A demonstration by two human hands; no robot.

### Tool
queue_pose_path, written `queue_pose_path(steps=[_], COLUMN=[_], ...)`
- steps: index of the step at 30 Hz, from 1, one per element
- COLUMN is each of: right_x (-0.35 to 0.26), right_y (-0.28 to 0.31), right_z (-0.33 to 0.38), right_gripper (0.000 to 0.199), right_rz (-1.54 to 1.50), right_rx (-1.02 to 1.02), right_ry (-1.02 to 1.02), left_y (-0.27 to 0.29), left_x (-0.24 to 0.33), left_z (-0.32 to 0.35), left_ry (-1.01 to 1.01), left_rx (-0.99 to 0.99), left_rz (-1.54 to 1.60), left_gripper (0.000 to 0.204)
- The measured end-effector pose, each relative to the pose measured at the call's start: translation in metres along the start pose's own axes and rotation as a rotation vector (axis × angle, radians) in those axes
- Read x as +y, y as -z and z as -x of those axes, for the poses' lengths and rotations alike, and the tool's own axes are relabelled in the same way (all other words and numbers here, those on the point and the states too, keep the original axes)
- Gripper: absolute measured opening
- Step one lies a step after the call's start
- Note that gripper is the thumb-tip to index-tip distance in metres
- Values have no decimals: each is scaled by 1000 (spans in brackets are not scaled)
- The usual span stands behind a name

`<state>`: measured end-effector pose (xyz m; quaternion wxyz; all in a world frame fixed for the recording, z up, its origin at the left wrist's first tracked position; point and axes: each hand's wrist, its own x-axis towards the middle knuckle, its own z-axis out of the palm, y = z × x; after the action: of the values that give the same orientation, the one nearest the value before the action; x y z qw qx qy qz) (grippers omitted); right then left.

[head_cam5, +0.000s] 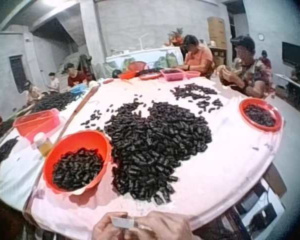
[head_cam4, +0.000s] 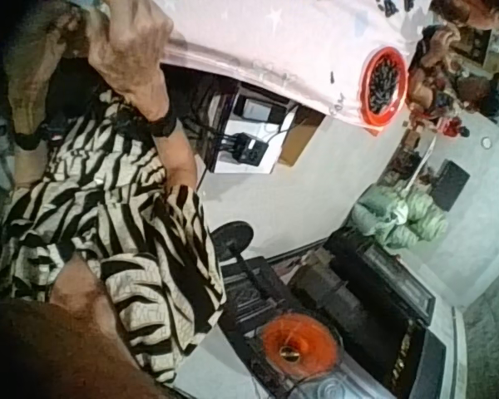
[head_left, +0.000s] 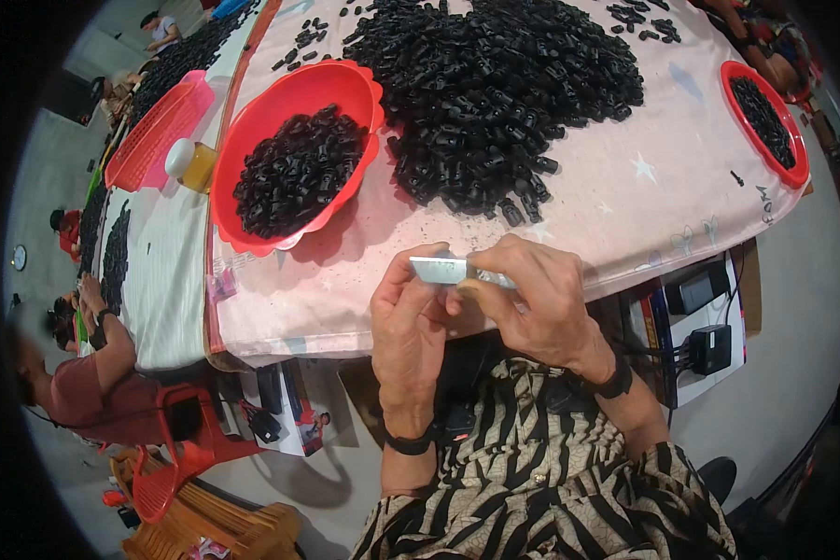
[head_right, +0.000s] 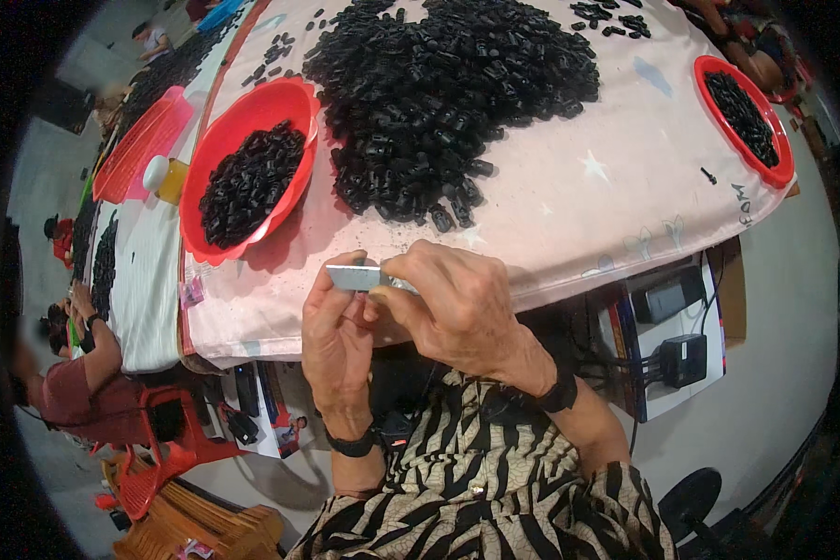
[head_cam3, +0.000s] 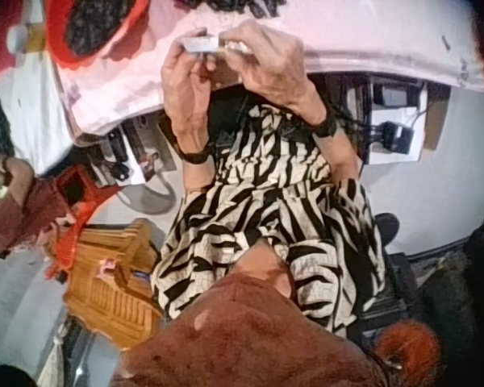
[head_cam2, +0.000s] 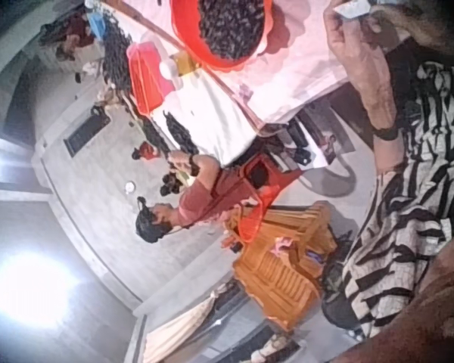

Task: Manually cleaning or scraping small black industrial components with a scraper tool.

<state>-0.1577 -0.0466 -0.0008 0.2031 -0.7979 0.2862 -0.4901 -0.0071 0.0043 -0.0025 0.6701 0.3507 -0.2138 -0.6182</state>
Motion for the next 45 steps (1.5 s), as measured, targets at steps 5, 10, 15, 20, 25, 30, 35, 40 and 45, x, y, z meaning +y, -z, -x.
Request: queue_pose_path(steps=[5, 10, 15, 20, 25, 30, 35, 40, 45], right_x=[-6, 2, -3, -3, 2, 3, 3, 6, 5], right_y=[0, 2, 7, 9, 13, 17, 16, 14, 14], right_z=[2, 5, 1, 2, 5, 5, 3, 2, 0], right_gripper=[21, 17, 13, 14, 16, 16, 17, 17, 17], right_rz=[-80, -174, -159, -125, -100, -68, -73, -56, -48], right_rx=[53, 66, 158, 171, 184, 160, 166, 170, 179], right_ry=[70, -95, -205, -203, -237, -253, -246, -240, -233], left_y=[-6, 2, -1, -5, -4, -4, -5, -5, -4], left_x=[3, 2, 4, 4, 0, 1, 2, 3, 3], left_z=[0, -1, -2, 1, 0, 1, 0, -2, -2], left_ry=[-10, 4, 22, 13, 23, 6, -1, 15, 25], left_rx=[22, -6, -3, 16, 43, 8, 2, -8, -16], left_rz=[7, 31, 74, 54, -11, 28, -59, -37, -25], left_gripper=[33, 31, 27, 26, 22, 24, 32, 35, 32])
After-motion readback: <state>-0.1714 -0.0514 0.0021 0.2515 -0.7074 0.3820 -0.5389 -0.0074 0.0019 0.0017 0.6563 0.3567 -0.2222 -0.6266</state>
